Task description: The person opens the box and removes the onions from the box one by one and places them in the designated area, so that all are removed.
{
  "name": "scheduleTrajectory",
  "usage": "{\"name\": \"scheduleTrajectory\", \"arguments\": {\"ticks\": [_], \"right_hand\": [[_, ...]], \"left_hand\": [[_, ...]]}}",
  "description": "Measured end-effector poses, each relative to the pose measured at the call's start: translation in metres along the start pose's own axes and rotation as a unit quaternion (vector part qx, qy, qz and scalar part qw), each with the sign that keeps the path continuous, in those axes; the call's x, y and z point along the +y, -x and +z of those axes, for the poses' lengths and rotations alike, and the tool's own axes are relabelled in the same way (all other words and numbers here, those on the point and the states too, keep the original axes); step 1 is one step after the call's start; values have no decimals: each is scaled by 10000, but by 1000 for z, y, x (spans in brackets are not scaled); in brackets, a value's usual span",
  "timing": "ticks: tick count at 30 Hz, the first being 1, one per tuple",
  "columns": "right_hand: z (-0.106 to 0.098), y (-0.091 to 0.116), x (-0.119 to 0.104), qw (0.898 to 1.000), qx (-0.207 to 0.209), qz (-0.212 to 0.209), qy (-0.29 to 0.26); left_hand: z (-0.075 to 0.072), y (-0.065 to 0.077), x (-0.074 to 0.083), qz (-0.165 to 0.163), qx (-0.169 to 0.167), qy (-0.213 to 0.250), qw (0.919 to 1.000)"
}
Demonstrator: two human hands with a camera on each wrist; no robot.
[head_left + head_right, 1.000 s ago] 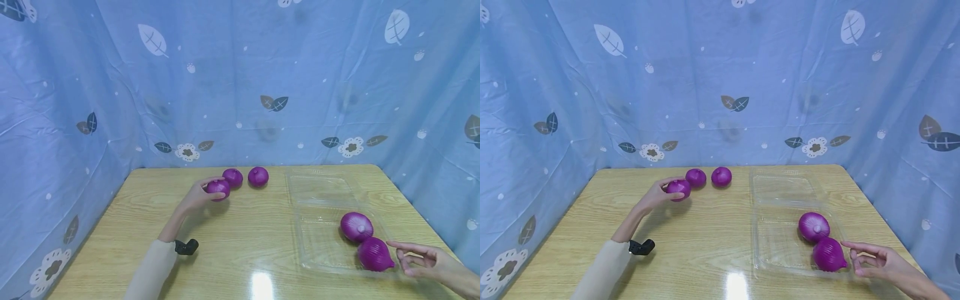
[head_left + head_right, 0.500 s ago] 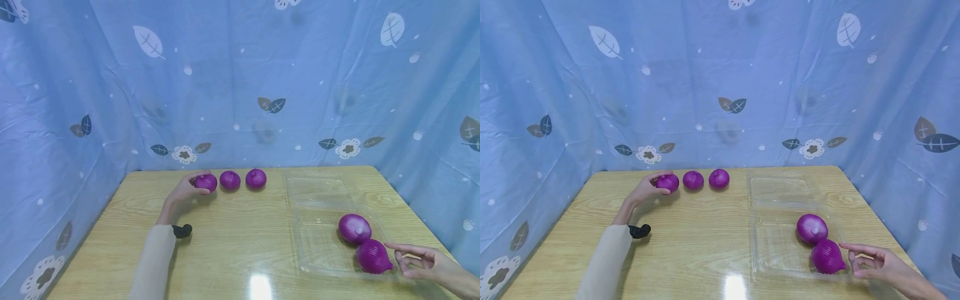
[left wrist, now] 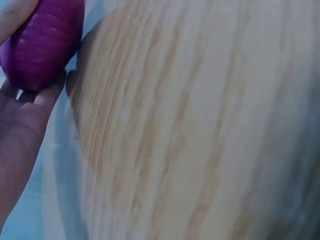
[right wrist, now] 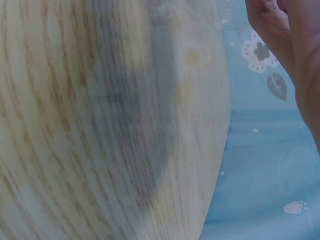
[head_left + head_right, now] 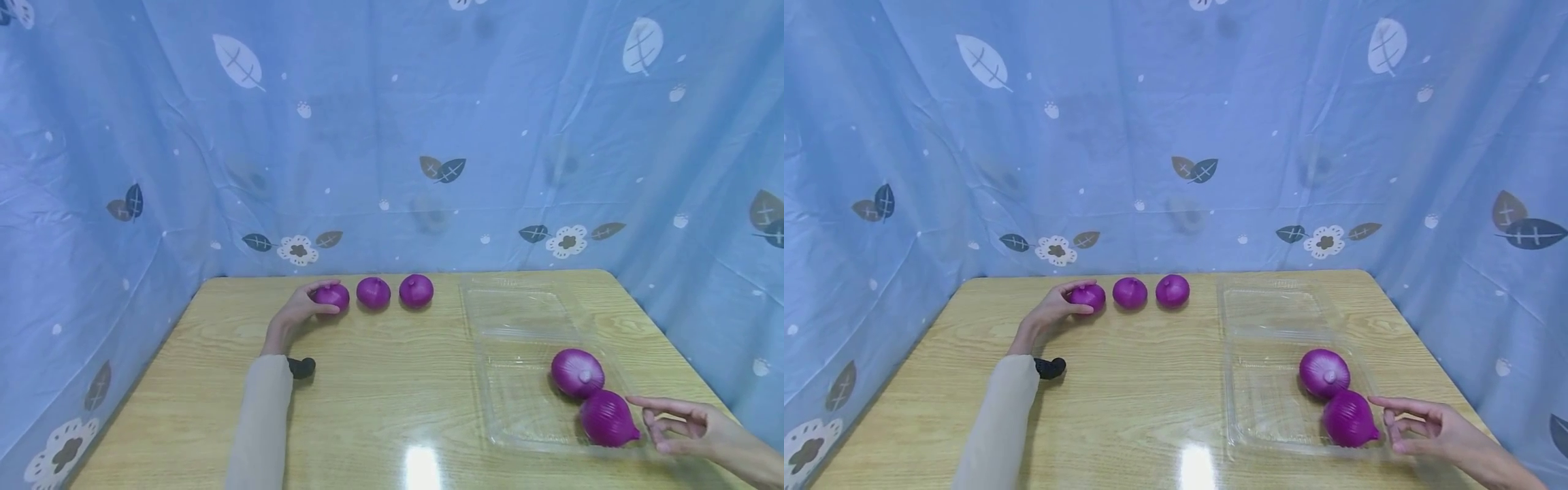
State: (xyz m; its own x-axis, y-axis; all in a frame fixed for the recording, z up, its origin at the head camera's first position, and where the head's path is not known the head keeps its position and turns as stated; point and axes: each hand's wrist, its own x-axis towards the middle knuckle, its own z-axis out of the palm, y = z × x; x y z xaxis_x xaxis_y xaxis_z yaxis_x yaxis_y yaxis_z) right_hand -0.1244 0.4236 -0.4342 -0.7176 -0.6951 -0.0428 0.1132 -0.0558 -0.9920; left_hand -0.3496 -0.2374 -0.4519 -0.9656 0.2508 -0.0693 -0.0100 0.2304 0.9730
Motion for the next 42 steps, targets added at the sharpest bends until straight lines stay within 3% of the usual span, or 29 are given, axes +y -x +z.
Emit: {"name": "scheduleTrajectory", "arguments": {"ticks": [3,9,12,16,19,23,31,42], "right_hand": [[1,0,0,10000,-23,-32,20],[1,0,-1,10000,8,30,-8],[0,0,-1,10000,16,65,-21],[0,1,-1,9999,-5,107,-64],[0,2,-1,9999,-15,116,-92],[0,2,-1,9999,15,125,-78],[1,2,-1,9995,165,238,120],[2,2,1,9997,128,-36,214]], "left_hand": [[1,-4,1,151,86,-117,9998],[2,-2,8,157,63,-75,9998],[2,0,9,-20,-201,269,9994],[-1,5,15,-463,-633,877,9931],[-4,2,14,-333,-704,442,9960],[-7,-3,12,78,-655,-341,9972],[-10,-2,12,267,-731,-490,9958],[-13,2,10,480,-743,-479,9949]]}}
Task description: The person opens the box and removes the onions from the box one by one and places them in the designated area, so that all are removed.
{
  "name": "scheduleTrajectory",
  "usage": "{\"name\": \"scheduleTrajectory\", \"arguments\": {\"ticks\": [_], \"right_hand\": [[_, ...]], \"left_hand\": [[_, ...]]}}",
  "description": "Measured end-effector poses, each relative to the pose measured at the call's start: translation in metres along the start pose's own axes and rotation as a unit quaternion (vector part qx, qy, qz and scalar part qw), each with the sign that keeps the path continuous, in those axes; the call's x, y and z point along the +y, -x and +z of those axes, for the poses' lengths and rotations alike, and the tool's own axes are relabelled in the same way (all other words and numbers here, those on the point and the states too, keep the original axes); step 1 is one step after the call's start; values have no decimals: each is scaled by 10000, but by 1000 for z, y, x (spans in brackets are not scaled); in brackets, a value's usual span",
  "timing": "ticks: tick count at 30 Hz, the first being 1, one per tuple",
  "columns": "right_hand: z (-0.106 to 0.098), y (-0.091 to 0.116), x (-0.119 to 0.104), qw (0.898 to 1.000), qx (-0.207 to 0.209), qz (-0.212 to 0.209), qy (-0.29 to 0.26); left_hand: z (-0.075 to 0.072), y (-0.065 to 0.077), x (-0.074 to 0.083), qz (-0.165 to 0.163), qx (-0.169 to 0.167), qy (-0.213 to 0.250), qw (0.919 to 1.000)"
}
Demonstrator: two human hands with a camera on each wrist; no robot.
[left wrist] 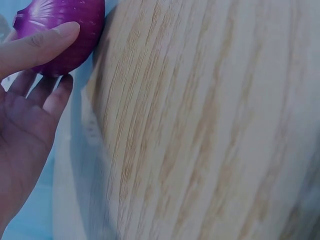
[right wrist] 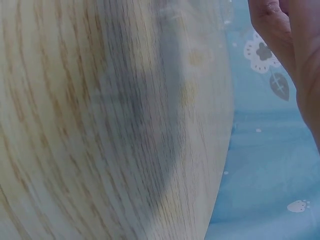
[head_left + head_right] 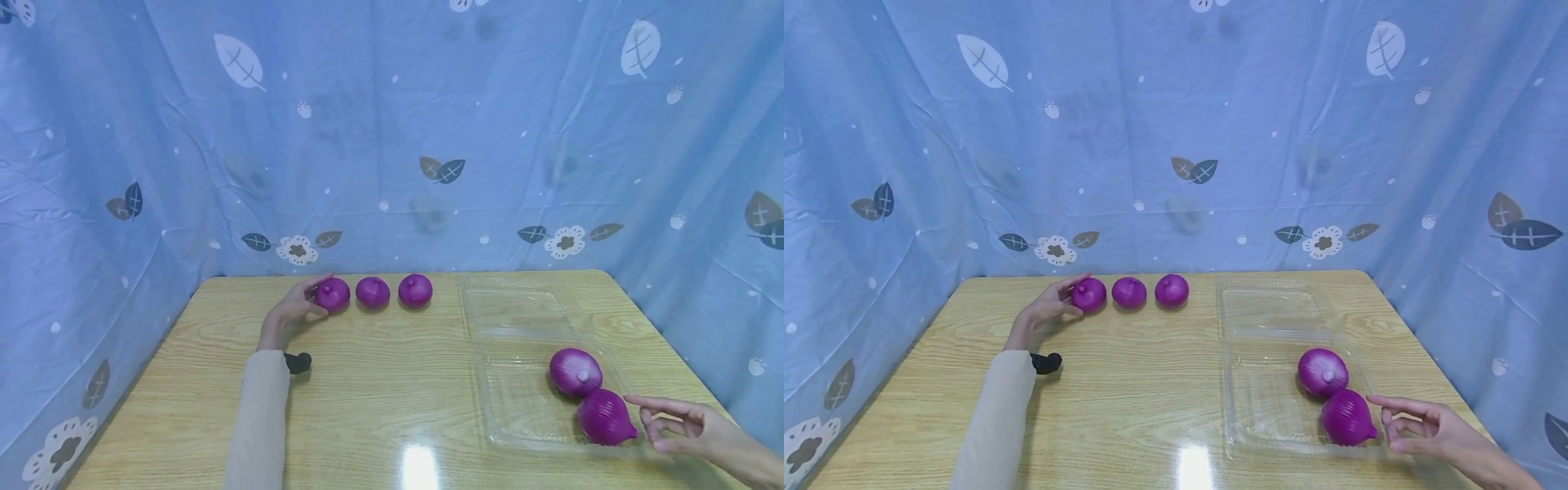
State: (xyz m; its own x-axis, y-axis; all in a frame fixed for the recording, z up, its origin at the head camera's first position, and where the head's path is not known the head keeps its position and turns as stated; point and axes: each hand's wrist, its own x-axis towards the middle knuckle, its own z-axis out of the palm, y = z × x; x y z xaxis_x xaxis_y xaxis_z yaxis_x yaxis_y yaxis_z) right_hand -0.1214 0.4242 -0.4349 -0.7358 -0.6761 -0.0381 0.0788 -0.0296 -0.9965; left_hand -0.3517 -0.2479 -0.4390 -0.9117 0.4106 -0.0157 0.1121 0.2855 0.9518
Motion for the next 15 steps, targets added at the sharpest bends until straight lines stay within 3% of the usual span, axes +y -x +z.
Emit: {"name": "scheduleTrajectory", "arguments": {"ticks": [9,15], "right_hand": [[-1,-1,-1,9993,-2,342,-158],[-1,-1,-2,9993,-24,331,-191]], "left_hand": [[-4,5,-4,111,24,216,9997],[-7,11,-8,231,135,490,9984]]}}
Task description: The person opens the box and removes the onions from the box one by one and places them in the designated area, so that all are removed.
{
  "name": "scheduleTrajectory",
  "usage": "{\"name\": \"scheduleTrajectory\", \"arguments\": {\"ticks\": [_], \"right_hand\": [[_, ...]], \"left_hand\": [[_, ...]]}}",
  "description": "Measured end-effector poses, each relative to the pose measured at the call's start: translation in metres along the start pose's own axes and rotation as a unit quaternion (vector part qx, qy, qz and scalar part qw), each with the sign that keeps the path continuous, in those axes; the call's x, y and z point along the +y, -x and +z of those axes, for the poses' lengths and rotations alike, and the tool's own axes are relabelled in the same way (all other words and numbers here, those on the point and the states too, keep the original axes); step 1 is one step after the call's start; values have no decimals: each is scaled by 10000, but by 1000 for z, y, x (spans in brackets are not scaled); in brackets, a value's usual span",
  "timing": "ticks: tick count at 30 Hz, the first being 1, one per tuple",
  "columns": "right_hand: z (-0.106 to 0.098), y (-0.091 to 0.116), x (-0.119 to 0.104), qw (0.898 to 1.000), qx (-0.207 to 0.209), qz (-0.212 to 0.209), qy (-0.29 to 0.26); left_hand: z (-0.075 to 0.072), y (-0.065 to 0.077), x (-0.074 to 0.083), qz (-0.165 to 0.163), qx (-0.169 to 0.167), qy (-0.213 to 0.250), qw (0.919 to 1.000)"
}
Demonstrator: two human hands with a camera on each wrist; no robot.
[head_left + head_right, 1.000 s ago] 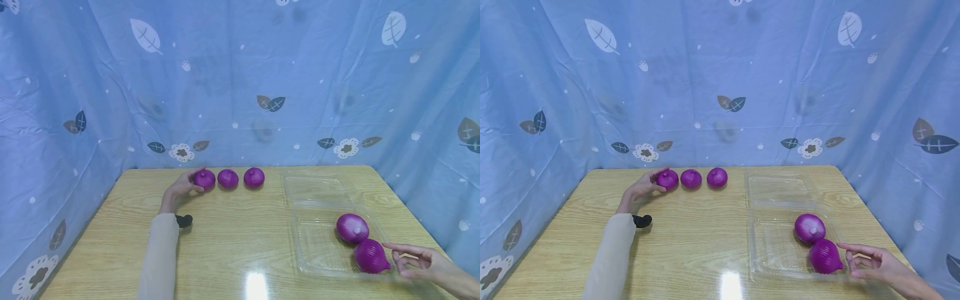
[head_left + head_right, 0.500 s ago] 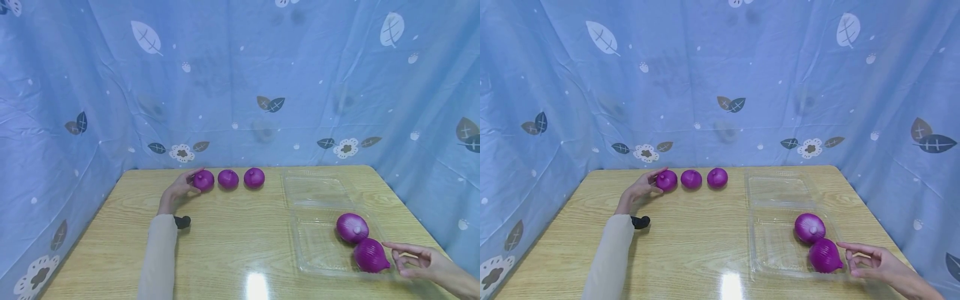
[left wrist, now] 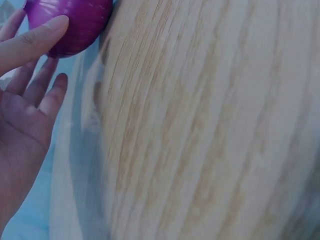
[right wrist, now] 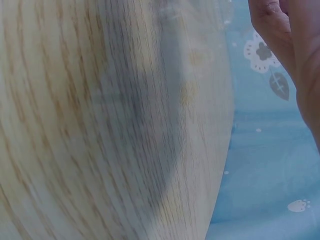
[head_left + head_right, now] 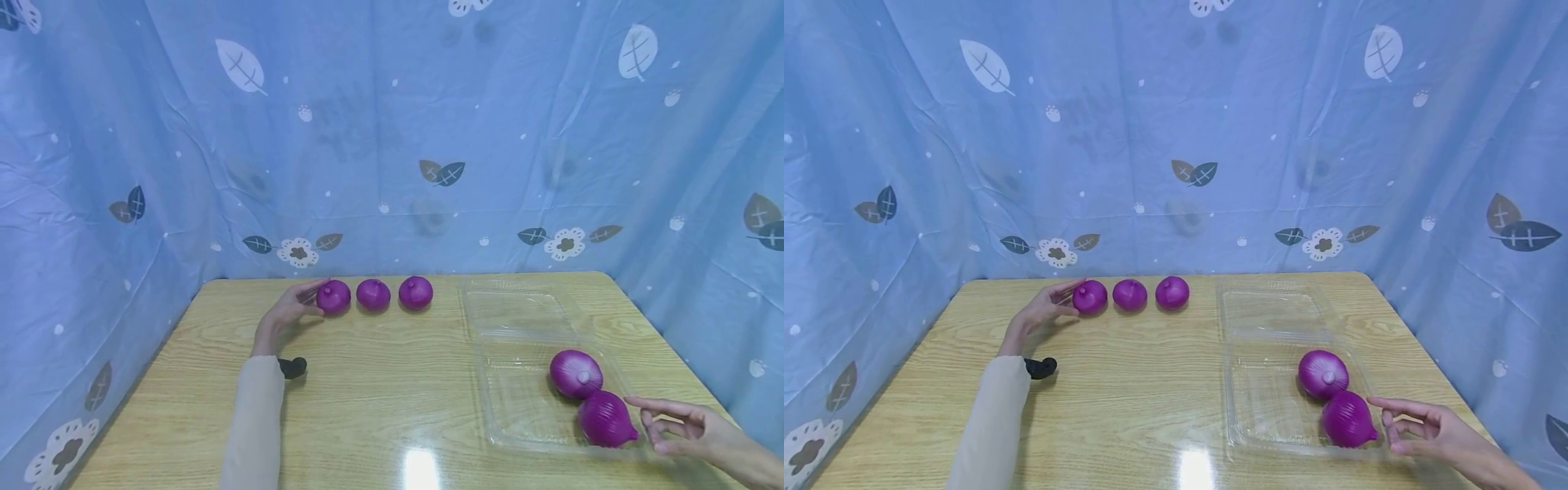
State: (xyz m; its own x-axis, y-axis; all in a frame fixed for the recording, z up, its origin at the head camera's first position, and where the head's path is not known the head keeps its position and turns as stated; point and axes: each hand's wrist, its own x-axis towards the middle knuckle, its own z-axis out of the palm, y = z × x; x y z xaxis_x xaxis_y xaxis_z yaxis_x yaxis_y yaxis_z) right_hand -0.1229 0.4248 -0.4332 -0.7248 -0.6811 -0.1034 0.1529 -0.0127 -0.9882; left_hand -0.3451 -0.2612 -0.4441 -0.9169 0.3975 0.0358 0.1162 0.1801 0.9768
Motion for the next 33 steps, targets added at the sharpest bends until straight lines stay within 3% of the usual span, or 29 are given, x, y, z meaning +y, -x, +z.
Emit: {"name": "scheduleTrajectory", "arguments": {"ticks": [6,9,15,18,26,33], "right_hand": [[-1,0,1,10000,48,73,38],[-1,0,0,10000,10,80,-29],[-1,0,3,9993,-160,-322,-141],[-1,0,4,9994,-162,-283,-150],[-1,1,4,9994,-186,-196,-197],[0,1,3,9996,-105,-254,7]], "left_hand": [[-5,16,1,29,264,-159,9995],[-7,22,2,153,264,-233,9993],[-8,31,9,382,341,-440,9977],[-5,36,14,561,231,-494,9969],[27,49,40,705,-289,-171,9969],[62,56,55,1008,-999,-44,9899]]}}
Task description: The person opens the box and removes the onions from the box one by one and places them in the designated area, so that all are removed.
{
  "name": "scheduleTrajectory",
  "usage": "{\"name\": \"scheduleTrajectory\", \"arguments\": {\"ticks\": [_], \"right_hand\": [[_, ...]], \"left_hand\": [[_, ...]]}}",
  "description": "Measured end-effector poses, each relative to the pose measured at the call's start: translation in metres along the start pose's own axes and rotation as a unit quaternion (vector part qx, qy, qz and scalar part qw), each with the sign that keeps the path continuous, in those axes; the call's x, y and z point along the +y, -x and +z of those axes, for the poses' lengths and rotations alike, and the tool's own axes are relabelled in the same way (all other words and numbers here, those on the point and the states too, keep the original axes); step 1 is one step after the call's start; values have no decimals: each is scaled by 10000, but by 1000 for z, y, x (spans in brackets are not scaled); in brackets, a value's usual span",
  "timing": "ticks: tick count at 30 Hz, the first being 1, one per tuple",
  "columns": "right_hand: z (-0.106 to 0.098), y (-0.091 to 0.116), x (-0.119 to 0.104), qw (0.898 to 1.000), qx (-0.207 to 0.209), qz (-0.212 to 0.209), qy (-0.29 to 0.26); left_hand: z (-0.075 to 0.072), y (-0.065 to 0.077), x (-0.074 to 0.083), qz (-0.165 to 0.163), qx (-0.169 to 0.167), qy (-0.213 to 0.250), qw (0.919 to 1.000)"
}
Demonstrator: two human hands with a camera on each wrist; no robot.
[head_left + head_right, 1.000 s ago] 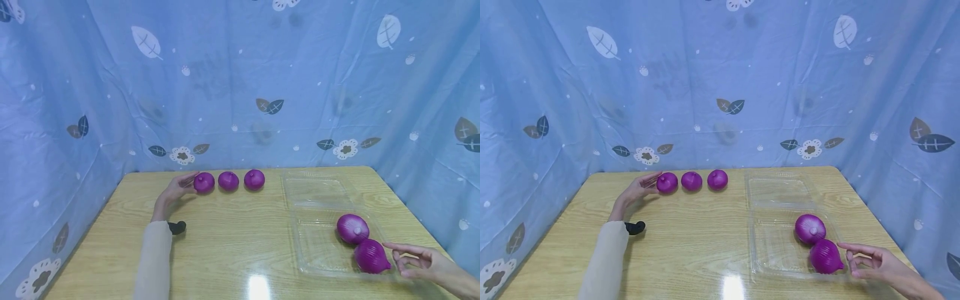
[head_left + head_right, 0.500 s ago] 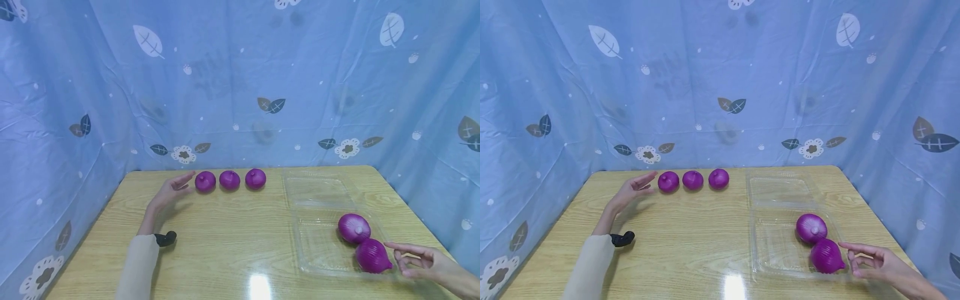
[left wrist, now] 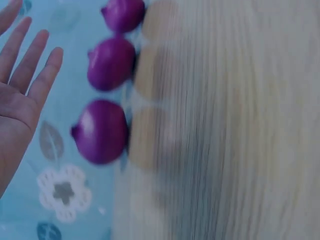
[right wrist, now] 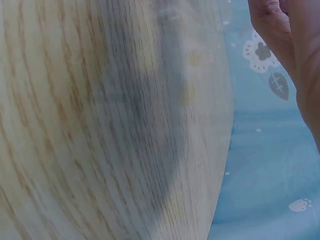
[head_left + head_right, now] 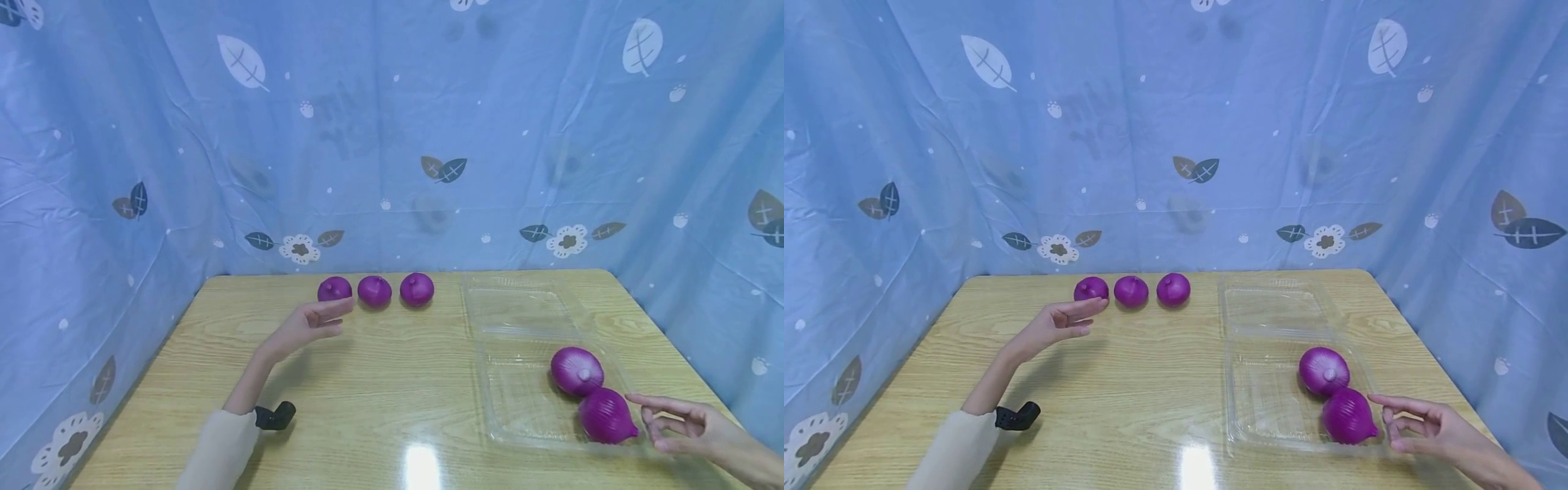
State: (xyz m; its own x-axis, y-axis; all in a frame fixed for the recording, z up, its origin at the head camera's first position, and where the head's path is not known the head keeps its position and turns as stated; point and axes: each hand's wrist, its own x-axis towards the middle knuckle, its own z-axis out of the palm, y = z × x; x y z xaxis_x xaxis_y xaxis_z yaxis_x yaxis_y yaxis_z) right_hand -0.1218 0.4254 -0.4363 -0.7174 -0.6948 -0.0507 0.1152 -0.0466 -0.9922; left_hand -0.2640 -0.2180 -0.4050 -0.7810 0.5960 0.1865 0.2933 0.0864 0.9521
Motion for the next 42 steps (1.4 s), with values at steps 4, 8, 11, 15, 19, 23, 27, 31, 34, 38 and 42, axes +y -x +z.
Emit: {"name": "scheduleTrajectory", "arguments": {"ticks": [4,8,11,15,19,23,27,31,34,38,42], "right_hand": [[0,0,0,9997,112,-6,212],[0,0,0,9996,162,102,208],[-1,0,0,9999,74,51,85],[-2,0,1,9998,-75,-58,-179],[-1,1,3,9997,-81,-116,-221],[1,1,4,9997,-59,-165,-195],[1,0,3,9998,5,-140,-114],[0,0,1,9999,72,-85,41],[1,0,0,9998,92,-89,150],[1,1,0,9995,95,-199,221],[2,0,0,9997,132,-111,160]], "left_hand": [[16,-3,9,116,-191,48,9997],[32,-7,16,63,-193,83,9998],[45,-11,21,-42,-221,83,9997],[66,-21,24,-10,-494,127,9987],[90,-35,25,210,-820,95,9964],[116,-51,26,379,-939,163,9947],[143,-67,27,485,-895,396,9940],[175,-84,32,449,-819,609,9938],[202,-98,34,475,-908,525,9934],[236,-114,36,499,-1285,258,9901],[262,-124,35,418,-1589,114,9863]]}}
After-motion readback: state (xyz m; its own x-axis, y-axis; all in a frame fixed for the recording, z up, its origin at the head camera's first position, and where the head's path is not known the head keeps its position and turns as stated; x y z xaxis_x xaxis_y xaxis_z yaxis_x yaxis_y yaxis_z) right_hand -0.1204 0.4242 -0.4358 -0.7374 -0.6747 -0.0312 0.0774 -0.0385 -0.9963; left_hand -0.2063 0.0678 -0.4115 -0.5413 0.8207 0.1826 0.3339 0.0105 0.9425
